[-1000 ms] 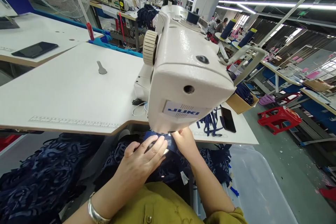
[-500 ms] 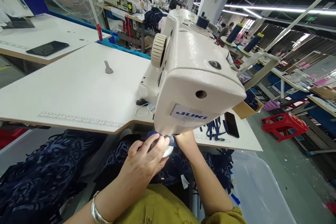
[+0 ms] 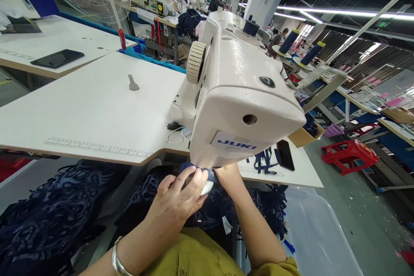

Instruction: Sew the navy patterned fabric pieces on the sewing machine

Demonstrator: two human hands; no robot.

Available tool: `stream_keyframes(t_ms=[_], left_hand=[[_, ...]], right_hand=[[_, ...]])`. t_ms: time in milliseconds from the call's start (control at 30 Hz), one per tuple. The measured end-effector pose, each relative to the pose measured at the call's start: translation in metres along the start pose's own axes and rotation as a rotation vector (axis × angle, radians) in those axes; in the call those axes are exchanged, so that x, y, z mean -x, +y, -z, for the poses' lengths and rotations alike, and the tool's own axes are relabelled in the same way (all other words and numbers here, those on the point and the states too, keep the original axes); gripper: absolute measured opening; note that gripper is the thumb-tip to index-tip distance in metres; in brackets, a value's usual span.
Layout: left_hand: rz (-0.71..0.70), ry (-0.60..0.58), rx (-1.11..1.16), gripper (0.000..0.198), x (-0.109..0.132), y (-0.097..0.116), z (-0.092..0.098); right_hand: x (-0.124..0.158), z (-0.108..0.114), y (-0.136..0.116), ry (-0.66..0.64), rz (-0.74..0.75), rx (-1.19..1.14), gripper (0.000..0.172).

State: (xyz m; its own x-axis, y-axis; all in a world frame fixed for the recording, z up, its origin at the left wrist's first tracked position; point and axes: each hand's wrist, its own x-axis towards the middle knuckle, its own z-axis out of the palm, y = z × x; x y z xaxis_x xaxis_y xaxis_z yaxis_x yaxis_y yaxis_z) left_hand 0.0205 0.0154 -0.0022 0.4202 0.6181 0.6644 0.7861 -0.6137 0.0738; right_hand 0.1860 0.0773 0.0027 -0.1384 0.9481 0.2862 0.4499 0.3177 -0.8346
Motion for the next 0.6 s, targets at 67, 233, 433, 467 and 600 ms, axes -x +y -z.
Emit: stream_keyframes(t_ms=[67, 233, 433, 467, 600], left_hand=[[0.003, -0.003, -0.015, 0.028, 0.000, 0.000, 0.001], [0.013, 0.016, -0.020, 0.032, 0.001, -0.001, 0.002], [0.054, -0.006, -0.002, 0.028, 0.002, -0.001, 0.004], [0.049, -0.009, -0.005, 0.028, 0.001, 0.000, 0.005], [0.004, -0.003, -0.024, 0.031, 0.000, 0.000, 0.004]], right_hand=[[0.000, -0.001, -0.001, 0.016, 0.005, -0.023, 0.025], [0.003, -0.003, -0.004, 0.061, -0.033, -0.093, 0.026], [0.014, -0.009, 0.003, 0.195, -0.234, -0.190, 0.017], [0.017, -0.010, 0.007, 0.237, -0.264, -0.193, 0.017], [0.030, -0.018, 0.035, 0.348, -0.354, -0.251, 0.020]])
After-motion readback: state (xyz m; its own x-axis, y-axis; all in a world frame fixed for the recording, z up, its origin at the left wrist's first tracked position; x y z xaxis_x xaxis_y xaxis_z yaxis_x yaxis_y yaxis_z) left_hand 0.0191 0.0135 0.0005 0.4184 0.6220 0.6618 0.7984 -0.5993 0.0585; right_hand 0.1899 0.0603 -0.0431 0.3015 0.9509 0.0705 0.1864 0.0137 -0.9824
